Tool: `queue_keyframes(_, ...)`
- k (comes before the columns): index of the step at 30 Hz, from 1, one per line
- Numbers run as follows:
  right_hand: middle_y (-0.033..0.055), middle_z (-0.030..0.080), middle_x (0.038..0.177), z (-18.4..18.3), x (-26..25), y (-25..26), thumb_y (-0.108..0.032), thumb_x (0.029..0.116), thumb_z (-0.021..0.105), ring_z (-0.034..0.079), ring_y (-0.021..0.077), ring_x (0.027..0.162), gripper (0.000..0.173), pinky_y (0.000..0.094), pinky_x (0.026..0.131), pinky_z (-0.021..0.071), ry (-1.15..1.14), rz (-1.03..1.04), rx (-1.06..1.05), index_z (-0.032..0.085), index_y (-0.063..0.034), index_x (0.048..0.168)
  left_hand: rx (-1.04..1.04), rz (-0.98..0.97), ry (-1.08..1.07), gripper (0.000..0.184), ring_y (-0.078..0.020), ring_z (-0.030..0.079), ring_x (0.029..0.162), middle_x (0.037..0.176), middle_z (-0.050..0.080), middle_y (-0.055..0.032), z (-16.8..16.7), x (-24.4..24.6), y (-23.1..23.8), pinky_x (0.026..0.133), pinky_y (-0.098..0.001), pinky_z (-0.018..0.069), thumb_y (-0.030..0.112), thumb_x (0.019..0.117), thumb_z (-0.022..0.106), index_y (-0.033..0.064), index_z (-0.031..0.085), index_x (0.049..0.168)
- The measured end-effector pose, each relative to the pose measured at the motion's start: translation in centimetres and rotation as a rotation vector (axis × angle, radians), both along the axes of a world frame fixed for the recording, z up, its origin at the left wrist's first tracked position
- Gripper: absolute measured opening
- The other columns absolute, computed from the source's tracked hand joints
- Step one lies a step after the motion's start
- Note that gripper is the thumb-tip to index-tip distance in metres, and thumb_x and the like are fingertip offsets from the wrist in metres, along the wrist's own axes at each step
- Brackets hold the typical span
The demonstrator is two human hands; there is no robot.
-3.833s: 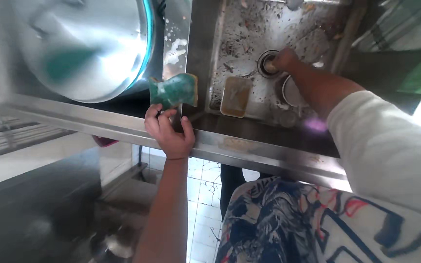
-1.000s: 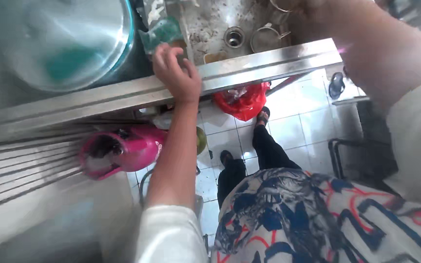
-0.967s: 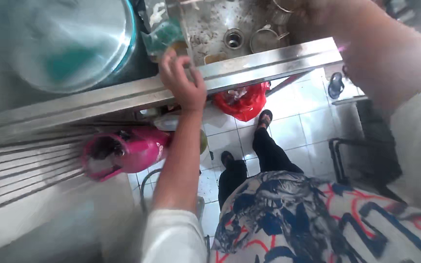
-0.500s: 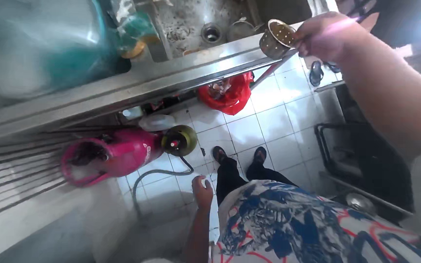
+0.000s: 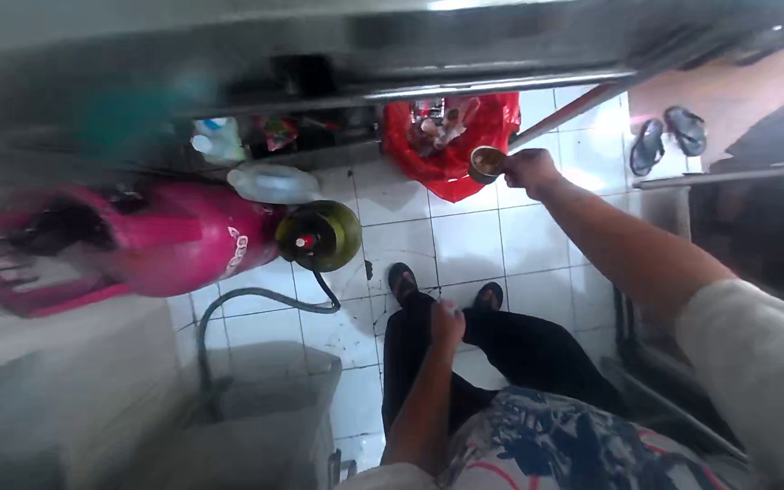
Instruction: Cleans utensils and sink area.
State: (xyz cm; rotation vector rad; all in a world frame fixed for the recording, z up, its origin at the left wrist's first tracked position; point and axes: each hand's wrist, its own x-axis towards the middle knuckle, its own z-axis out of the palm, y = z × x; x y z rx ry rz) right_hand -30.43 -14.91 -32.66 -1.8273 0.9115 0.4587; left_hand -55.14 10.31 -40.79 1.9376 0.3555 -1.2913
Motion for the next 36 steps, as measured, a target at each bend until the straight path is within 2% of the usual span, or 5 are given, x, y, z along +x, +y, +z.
queue_keyframes(5, 0.0316, 0.067, 0.121, -9.6, 6.4, -0.3, -0.026, 0.0925, 0.074, 0.063, 0.0498, 0.118, 0.038, 0.0712, 0.099, 0.0470, 0.028, 0.352, -0.489, 0.070, 0.0038, 0.115, -0.030, -0.270, -0.051, 0.044, -0.0332, 0.053, 0.136, 0.146, 0.055, -0.0190, -7.4, 3.8, -0.1, 0.112, -0.0511, 0.0446, 0.025, 0.1011, 0.060, 0.0062, 0.059, 0.141)
queue_keyframes(11, 0.0316, 0.067, 0.121, -12.7, 11.3, -0.5, -0.031, 0.0934, 0.074, 0.063, 0.0503, 0.118, 0.045, 0.0711, 0.099, 0.0476, -0.045, 0.641, -0.672, 0.068, 0.0054, 0.119, 0.032, -0.348, -0.030, 0.056, -0.0354, 0.046, 0.142, 0.151, 0.049, -0.0185, -10.0, 7.2, 1.0, 0.114, -0.0580, 0.0385, 0.037, 0.1013, 0.060, 0.0090, 0.051, 0.149)
queue_keyframes(22, 0.0350, 0.058, 0.134, -15.3, 10.8, -0.4, 0.001, 0.0974, 0.058, 0.062, 0.0585, 0.112, 0.038, 0.0745, 0.088, 0.0506, -0.189, 1.053, -0.905, 0.058, 0.0039, 0.135, 0.099, -0.414, 0.030, 0.059, -0.0358, 0.042, 0.144, 0.153, 0.048, -0.0178, -9.8, 2.9, 0.0, 0.116, -0.0600, 0.0342, 0.041, 0.1013, 0.058, 0.0092, 0.050, 0.150)
queue_keyframes(33, 0.0282, 0.062, 0.133, -16.8, 10.5, -2.9, -0.002, 0.0960, 0.065, 0.063, 0.0566, 0.113, 0.038, 0.0769, 0.087, 0.0507, -0.113, 1.087, -0.910, 0.063, -0.0065, 0.134, 0.107, -0.432, 0.063, 0.060, -0.0357, 0.039, 0.146, 0.155, 0.045, -0.0182, -9.4, 2.4, -0.4, 0.115, -0.0608, 0.0332, 0.039, 0.1006, 0.058, 0.0098, 0.048, 0.152)
queue_keyframes(36, 0.0354, 0.060, 0.130, -15.8, 10.5, -1.9, 0.000, 0.0953, 0.061, 0.062, 0.0594, 0.113, 0.037, 0.0763, 0.086, 0.0498, -0.066, 1.050, -0.927, 0.060, 0.0046, 0.132, 0.100, -0.440, 0.080, 0.061, -0.0356, 0.037, 0.147, 0.157, 0.043, -0.0181, -9.4, 2.5, -0.4, 0.116, -0.0608, 0.0321, 0.039, 0.1007, 0.057, 0.0100, 0.047, 0.153)
